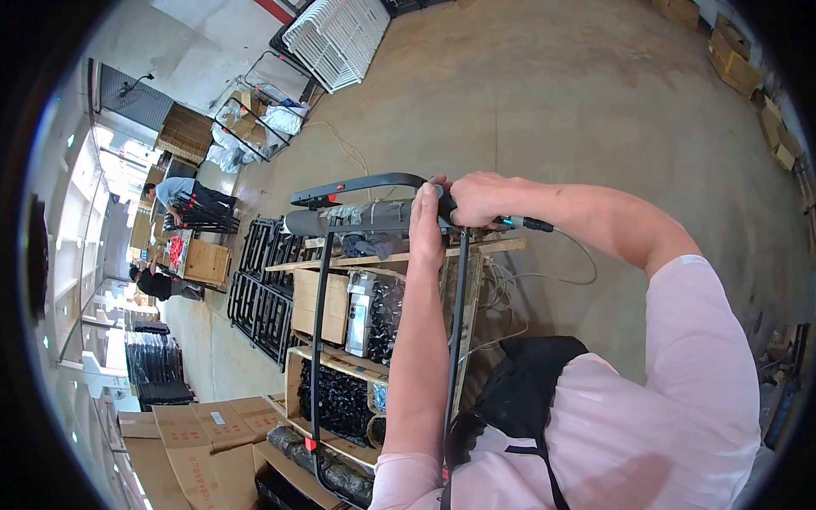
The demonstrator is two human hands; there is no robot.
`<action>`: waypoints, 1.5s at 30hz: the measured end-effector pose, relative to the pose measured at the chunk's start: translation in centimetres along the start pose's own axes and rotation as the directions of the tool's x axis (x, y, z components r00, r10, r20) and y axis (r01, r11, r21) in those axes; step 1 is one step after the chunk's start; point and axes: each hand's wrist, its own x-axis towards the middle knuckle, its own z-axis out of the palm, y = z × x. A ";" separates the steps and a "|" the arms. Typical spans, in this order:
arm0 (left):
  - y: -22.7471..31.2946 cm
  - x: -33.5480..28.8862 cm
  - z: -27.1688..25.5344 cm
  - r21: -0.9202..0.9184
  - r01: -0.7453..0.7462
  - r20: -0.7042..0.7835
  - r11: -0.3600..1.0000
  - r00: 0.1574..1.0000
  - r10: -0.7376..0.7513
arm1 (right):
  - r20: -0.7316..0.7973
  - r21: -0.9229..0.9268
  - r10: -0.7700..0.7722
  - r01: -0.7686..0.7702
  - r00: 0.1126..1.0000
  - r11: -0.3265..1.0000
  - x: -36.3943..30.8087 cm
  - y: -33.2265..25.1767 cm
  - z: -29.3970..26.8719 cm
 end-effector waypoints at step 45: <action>-0.4 0.3 -4.8 -0.040 -0.017 0.082 0.999 0.996 0.021 | -0.062 -0.094 0.191 -0.196 0.980 0.976 4.5 -4.7 2.3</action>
